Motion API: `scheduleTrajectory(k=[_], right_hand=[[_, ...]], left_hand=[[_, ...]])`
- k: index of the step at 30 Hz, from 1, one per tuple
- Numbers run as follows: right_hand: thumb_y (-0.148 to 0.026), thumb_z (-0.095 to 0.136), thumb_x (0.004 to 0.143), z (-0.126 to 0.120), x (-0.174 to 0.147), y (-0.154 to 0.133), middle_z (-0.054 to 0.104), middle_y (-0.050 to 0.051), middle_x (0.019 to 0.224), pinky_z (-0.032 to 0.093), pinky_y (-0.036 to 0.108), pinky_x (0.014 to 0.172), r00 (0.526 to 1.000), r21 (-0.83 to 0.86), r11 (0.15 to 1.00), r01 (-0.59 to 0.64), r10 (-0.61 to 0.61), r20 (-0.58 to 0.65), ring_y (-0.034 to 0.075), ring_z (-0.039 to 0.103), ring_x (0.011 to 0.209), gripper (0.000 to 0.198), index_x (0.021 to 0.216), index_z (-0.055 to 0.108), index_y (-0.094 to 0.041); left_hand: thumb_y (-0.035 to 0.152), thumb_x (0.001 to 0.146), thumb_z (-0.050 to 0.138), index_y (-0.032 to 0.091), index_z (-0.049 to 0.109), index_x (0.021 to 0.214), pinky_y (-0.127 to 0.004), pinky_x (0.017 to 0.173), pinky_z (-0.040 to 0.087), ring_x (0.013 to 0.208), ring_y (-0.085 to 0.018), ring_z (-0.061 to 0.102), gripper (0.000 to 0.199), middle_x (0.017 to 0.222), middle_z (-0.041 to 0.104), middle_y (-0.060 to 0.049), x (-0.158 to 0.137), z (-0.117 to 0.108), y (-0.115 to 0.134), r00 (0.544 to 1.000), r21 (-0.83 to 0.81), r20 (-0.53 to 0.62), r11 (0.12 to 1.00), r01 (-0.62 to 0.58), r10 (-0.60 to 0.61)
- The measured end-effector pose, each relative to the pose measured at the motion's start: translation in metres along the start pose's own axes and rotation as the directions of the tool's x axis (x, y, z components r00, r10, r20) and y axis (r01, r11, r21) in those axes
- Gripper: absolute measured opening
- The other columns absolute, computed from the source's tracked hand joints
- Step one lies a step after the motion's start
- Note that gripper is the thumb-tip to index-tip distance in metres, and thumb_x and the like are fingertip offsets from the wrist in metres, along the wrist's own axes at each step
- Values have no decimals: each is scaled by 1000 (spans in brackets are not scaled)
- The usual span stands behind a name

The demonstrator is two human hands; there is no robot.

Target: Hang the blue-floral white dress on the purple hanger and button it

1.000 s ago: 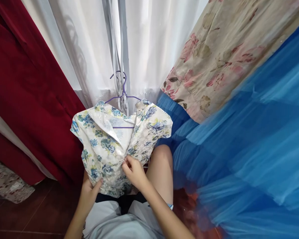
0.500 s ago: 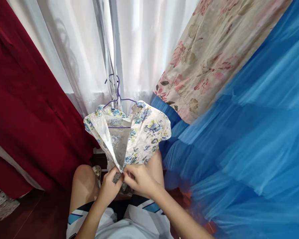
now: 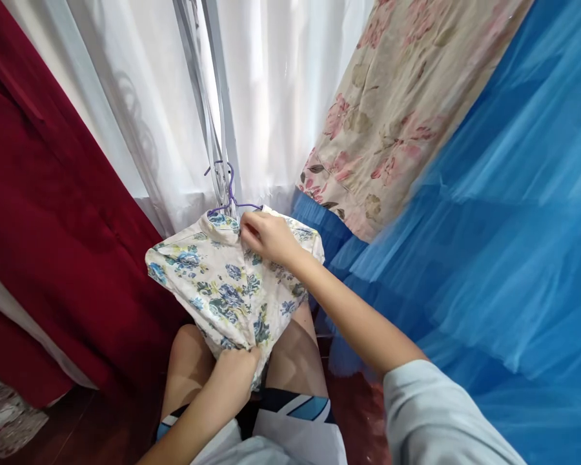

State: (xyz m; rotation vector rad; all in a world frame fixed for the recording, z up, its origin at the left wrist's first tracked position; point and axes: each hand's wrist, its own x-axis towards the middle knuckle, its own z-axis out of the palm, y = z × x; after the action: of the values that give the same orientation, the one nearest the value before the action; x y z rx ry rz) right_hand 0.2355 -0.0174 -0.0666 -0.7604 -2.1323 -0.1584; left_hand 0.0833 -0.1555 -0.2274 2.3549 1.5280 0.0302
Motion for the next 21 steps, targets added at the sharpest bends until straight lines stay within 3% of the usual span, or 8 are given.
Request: scheduleTrajectory(k=[4,7,8,10,12,13,17,21], right_hand=[[-17,50,85,2,0,-9,52,-2,63,32,26,59,979,121,981,-151,166,-118,13,45,57,11,76,56,-19],[-22,56,82,6,-11,-17,53,-2,57,33,25,54,906,427,849,-312,401,-134,12,46,54,13,70,59,-18],[-23,58,80,9,-14,-19,54,-2,55,32,24,51,864,559,750,-353,490,-112,11,45,51,13,68,60,-18],[-25,61,78,18,-18,-24,53,-3,50,28,23,46,771,784,499,-368,635,-42,9,40,45,13,67,61,-18],[-27,62,78,29,-20,-29,52,-5,48,24,22,43,706,900,295,-321,708,20,8,35,42,12,70,61,-19],[-28,63,78,34,-21,-31,52,-5,48,23,21,43,692,925,239,-296,721,35,7,34,41,12,71,61,-19],[-32,66,81,52,-25,-34,53,-5,51,28,22,45,721,929,268,-256,693,-2,8,37,44,16,73,59,-19],[-35,67,84,68,-38,-23,50,-6,55,28,22,48,756,930,273,-246,654,8,8,39,48,21,75,56,-20]], left_hand=[[11,80,54,15,69,85,-34,68,46,75,-28,67,16,78,70,-14,12,-18,-23,988,-84,-20,984,-155,153],[22,90,51,19,68,84,-29,65,45,69,-20,63,19,74,68,-5,16,-55,-36,957,-356,-213,896,-264,198],[25,92,50,20,68,93,-28,67,46,70,-19,63,19,76,67,-4,19,-72,-37,924,-415,-347,857,-304,160],[29,95,51,23,64,116,-28,72,48,74,-17,62,25,81,66,-2,26,-106,-35,776,-443,-630,802,-402,41],[31,97,51,24,58,129,-27,73,48,74,-16,60,34,81,64,-1,37,-137,-29,611,-365,-792,798,-479,5],[31,97,50,24,59,127,-26,72,47,72,-15,59,32,81,63,-1,43,-150,-26,564,-305,-825,812,-498,36],[30,99,47,18,67,93,-26,69,42,74,-16,58,24,81,65,-3,63,-174,-16,503,-59,-840,886,-460,205],[30,99,50,16,65,87,-23,66,43,69,-13,57,24,74,62,-1,73,-176,-20,364,-119,-930,893,-433,53]])
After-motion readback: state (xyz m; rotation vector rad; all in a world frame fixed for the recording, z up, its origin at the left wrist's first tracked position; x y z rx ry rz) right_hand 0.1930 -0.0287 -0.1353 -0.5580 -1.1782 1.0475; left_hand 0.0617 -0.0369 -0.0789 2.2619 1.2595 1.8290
